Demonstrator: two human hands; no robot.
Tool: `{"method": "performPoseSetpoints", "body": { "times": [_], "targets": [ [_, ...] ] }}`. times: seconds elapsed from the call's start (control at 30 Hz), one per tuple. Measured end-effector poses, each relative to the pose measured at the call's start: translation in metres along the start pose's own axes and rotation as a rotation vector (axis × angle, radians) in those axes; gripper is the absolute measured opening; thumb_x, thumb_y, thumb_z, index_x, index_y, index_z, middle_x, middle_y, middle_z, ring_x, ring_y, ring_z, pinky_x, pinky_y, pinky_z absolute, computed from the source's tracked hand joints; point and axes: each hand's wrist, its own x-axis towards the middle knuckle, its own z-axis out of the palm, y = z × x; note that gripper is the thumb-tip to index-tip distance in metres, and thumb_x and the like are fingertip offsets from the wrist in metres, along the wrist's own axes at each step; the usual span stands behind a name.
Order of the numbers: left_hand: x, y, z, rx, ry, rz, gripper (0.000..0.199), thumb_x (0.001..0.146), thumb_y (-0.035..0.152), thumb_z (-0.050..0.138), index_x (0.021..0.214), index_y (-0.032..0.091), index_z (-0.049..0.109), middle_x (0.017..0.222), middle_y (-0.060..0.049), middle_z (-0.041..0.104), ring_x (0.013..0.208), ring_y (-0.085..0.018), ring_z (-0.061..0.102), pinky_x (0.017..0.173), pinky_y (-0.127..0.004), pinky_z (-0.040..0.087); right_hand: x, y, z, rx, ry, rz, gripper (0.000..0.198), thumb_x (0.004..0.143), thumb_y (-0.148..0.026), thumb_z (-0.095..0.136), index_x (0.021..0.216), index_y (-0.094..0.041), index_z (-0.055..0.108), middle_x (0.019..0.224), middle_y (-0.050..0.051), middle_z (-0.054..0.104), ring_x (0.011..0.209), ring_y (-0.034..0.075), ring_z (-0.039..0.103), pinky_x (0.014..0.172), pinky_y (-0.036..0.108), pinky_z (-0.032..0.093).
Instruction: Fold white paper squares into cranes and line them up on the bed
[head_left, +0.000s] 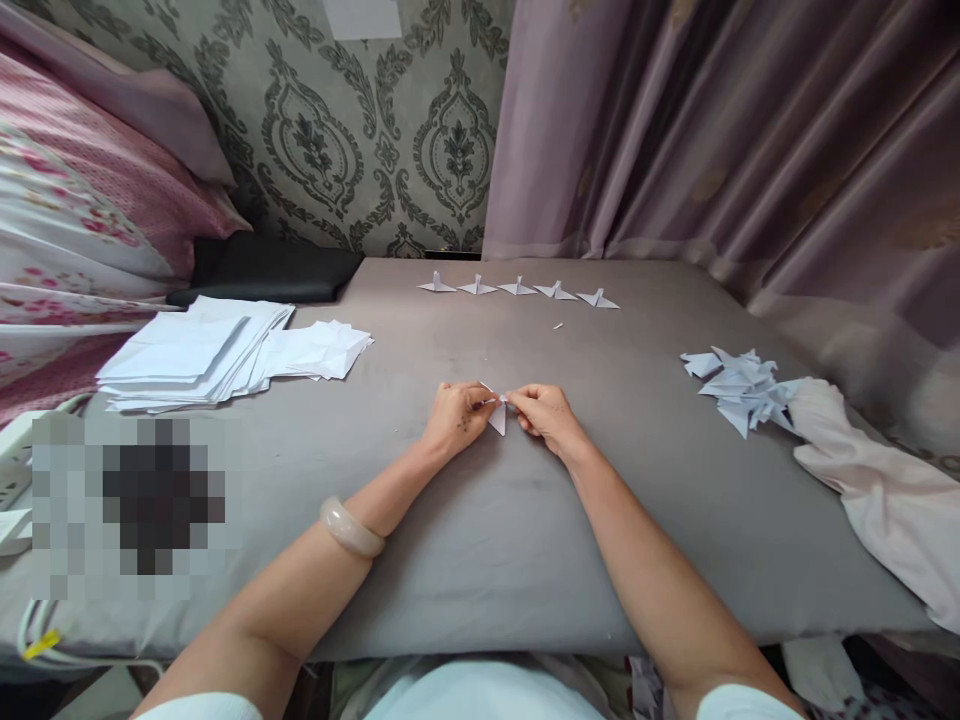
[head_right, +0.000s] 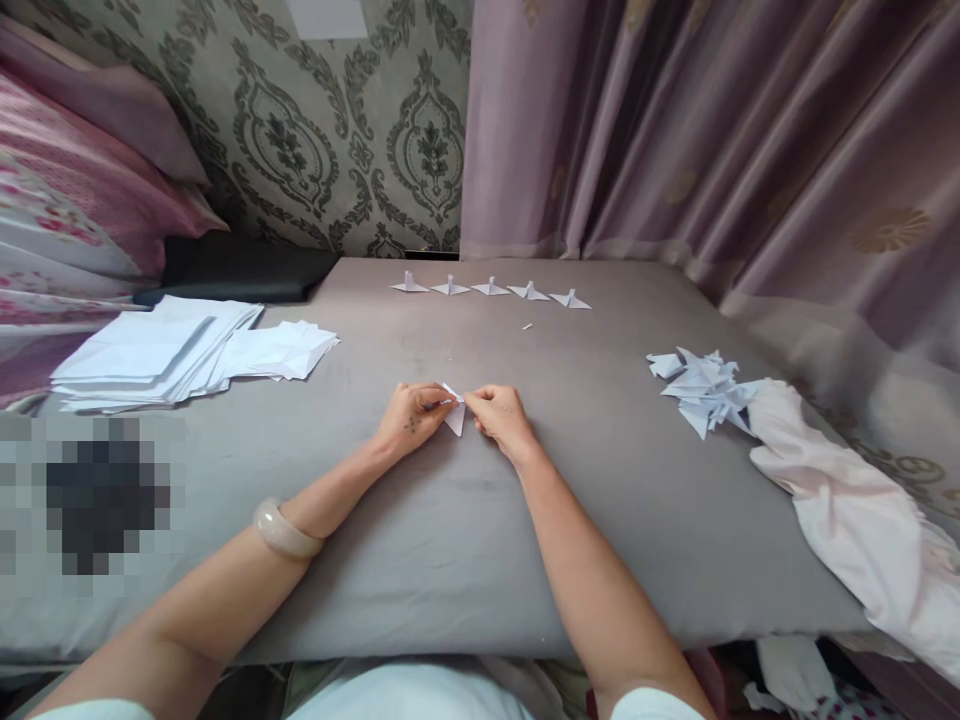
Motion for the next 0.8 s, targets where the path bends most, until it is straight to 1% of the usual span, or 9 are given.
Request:
{"method": "performPoseSetpoints", "body": {
  "times": [0.13,0.2,0.27,0.4,0.5,0.57,0.63,0.7,0.8],
  "targets": [
    [0.001,0.000,-0.004,-0.057,0.106,-0.074,0.017,0.084,0.021,0.059,0.078,0.021,0.074,0.087,-0.002,0.075,0.079,-0.016,0.066,0.083,-0.030,0.042,-0.003,-0.002,-0.003,0.052,0.012,-0.020,0.019,0.076,-0.035,0.060,0.071,-0.016,0.058,0.043,-0.007,0.045,0.033,0.003,0.032,0.033,0.017,0.020],
    [0.002,-0.001,-0.007,-0.083,0.173,-0.105,0.016,0.083,0.021,0.059,0.077,0.021,0.074,0.085,-0.002,0.074,0.077,-0.015,0.066,0.081,-0.029,0.044,-0.003,-0.001,-0.004,0.066,0.012,-0.027,0.022,0.075,-0.038,0.061,0.074,-0.016,0.059,0.045,-0.008,0.045,0.034,0.003,0.033,0.033,0.017,0.021],
    [0.003,-0.004,-0.010,-0.088,0.231,-0.126,0.016,0.082,0.021,0.060,0.076,0.020,0.074,0.084,-0.002,0.074,0.079,-0.016,0.066,0.083,-0.030,0.044,-0.004,0.000,-0.004,0.068,0.009,-0.035,0.024,0.074,-0.040,0.062,0.074,-0.016,0.059,0.046,-0.008,0.045,0.035,0.004,0.033,0.034,0.017,0.022],
    [0.006,-0.009,-0.014,-0.028,0.313,-0.194,0.015,0.082,0.021,0.060,0.075,0.022,0.073,0.087,-0.002,0.074,0.087,-0.018,0.066,0.092,-0.035,0.040,-0.005,0.001,-0.004,0.057,0.009,-0.054,0.025,0.072,-0.042,0.064,0.072,-0.017,0.057,0.047,-0.008,0.045,0.035,0.004,0.033,0.034,0.018,0.022],
    [0.008,-0.013,-0.013,0.048,0.367,-0.253,0.014,0.083,0.022,0.059,0.078,0.022,0.073,0.092,-0.002,0.074,0.092,-0.019,0.064,0.093,-0.036,0.037,-0.005,0.001,-0.003,0.044,0.004,-0.068,0.025,0.072,-0.041,0.063,0.072,-0.017,0.057,0.048,-0.008,0.046,0.035,0.004,0.033,0.034,0.018,0.022],
    [0.009,-0.016,-0.012,0.091,0.376,-0.273,0.015,0.085,0.023,0.057,0.083,0.022,0.072,0.095,-0.003,0.073,0.093,-0.019,0.062,0.090,-0.036,0.037,-0.006,0.002,-0.003,0.034,-0.003,-0.081,0.025,0.073,-0.041,0.062,0.073,-0.017,0.057,0.048,-0.008,0.045,0.035,0.004,0.033,0.034,0.018,0.022],
    [0.009,-0.020,-0.011,0.101,0.337,-0.283,0.016,0.086,0.025,0.056,0.089,0.021,0.071,0.094,-0.004,0.071,0.090,-0.019,0.061,0.087,-0.035,0.039,-0.006,0.003,-0.003,0.022,-0.011,-0.094,0.025,0.073,-0.042,0.062,0.074,-0.017,0.057,0.047,-0.008,0.044,0.035,0.004,0.032,0.034,0.018,0.021],
    [0.007,-0.023,-0.010,0.103,0.300,-0.308,0.016,0.083,0.027,0.060,0.096,0.021,0.069,0.093,-0.004,0.069,0.091,-0.020,0.060,0.086,-0.034,0.040,-0.006,0.005,-0.003,0.007,-0.015,-0.109,0.026,0.073,-0.043,0.061,0.073,-0.017,0.057,0.046,-0.008,0.044,0.034,0.004,0.032,0.034,0.018,0.021],
    [0.003,-0.028,-0.010,0.150,0.306,-0.384,0.025,0.076,0.030,0.067,0.098,0.021,0.066,0.100,-0.007,0.064,0.099,-0.023,0.058,0.090,-0.036,0.041,-0.004,0.009,-0.003,-0.021,-0.012,-0.135,0.027,0.073,-0.044,0.060,0.073,-0.017,0.056,0.046,-0.008,0.045,0.035,0.004,0.033,0.034,0.018,0.022]
  ]
}}
